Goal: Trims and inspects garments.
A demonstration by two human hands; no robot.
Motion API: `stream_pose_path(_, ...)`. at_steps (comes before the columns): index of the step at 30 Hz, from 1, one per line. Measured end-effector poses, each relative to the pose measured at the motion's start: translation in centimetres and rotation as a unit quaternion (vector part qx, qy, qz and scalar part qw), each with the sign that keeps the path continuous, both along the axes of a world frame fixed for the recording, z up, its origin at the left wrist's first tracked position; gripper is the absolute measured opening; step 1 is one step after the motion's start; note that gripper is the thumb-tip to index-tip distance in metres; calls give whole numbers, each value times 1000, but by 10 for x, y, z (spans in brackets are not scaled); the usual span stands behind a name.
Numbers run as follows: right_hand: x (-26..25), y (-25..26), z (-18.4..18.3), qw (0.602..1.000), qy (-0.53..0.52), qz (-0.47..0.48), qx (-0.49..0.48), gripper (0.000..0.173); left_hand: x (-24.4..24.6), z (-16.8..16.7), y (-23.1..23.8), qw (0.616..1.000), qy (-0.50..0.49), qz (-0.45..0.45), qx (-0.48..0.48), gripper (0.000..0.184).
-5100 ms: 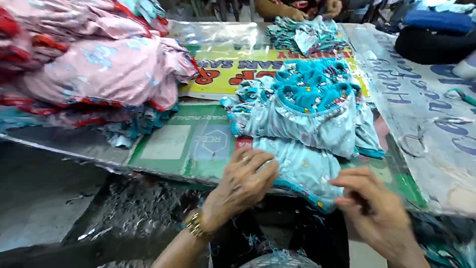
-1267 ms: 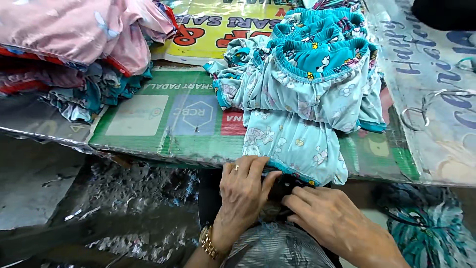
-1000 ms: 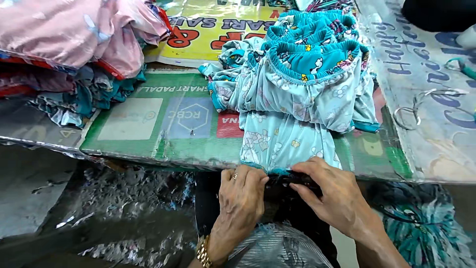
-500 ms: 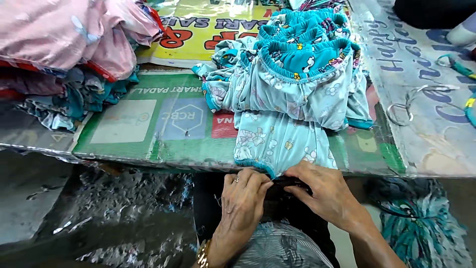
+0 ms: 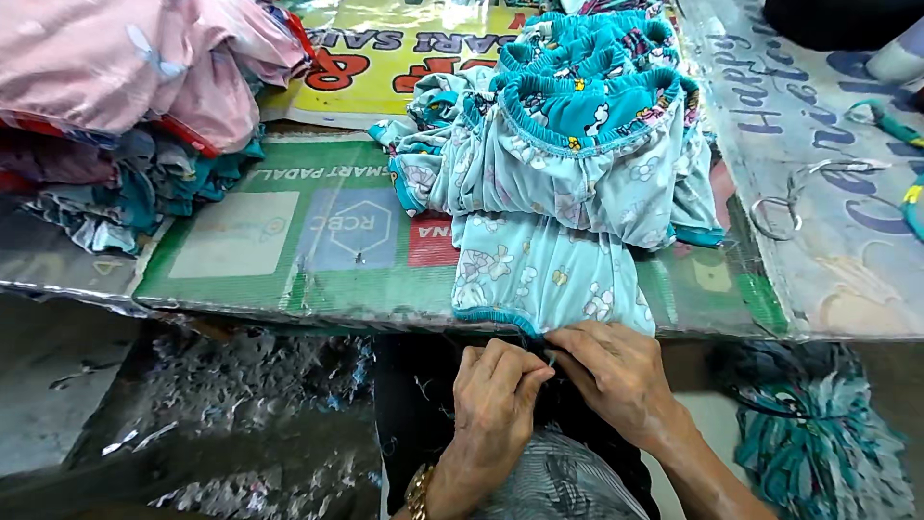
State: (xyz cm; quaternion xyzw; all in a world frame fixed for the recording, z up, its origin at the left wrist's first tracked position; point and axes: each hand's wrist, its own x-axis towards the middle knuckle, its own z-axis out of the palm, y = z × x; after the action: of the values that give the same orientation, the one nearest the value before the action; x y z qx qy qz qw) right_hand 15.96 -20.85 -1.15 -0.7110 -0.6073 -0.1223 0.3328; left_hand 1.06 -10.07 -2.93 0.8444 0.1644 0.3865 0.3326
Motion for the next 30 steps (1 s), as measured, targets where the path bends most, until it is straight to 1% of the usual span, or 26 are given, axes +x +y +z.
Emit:
stream_pose_path(2, -2, -4, 2, 1000, -5, 0, -21, 20, -6, 1, -2, 999, 19, -22, 27, 25)
stream_pose_path(4, -6, -18, 11, 994, -17, 22, -102, 19, -22, -1, 4, 989, 87, -68, 95, 33)
stream_pose_path(6, -8, -33, 18, 979, -23, 90, -182, 17, -42, -5, 15, 954, 209, -124, 177, 47)
stream_pose_path(7, -8, -38, 20, 973, -13, 127, -193, 17, -50, -7, 22, 933, 261, -145, 201, 49)
stream_pose_path(8, -7, -39, 22, 971, 6, 151, -184, 18, -53, -8, 28, 926, 275, -150, 211, 46)
stream_pose_path(9, -7, -37, 24, 975, 31, 154, -159, 21, -53, -5, 33, 935, 254, -134, 207, 39)
stream_pose_path(10, -8, -31, 27, 982, 44, 133, -126, 25, -51, 1, 38, 951, 213, -106, 196, 32)
stream_pose_path(11, -9, -23, 29, 991, 31, 91, -95, 29, -44, 10, 41, 966, 164, -73, 186, 24)
stream_pose_path(12, -10, -15, 29, 996, -3, 39, -80, 31, -35, 16, 44, 975, 118, -39, 184, 19)
stream_pose_path(13, -10, -6, 28, 996, -48, -9, -77, 30, -26, 19, 47, 977, 89, -13, 194, 18)
stream_pose_path(14, -10, 1, 25, 992, -84, -47, -85, 24, -16, 18, 53, 974, 75, 2, 214, 20)
stream_pose_path(16, -7, 7, 20, 985, -124, -81, -91, 13, -3, 6, 65, 967, 64, 3, 247, 16)
stream_pose_path(19, 0, 1, 19, 990, -108, -54, -72, 10, -5, -6, 70, 967, 19, -31, 253, 10)
stream_pose_path(25, 3, -16, 12, 996, -90, -20, -18, 15, -24, -7, 38, 983, -81, -59, 155, 9)
stream_pose_path(28, 1, -20, 12, 996, -88, -9, -3, 17, -24, -1, 28, 978, -88, -78, 174, 14)
stream_pose_path(30, 0, -21, 12, 996, -88, -7, 3, 16, -15, 1, 30, 978, -57, -35, 197, 22)
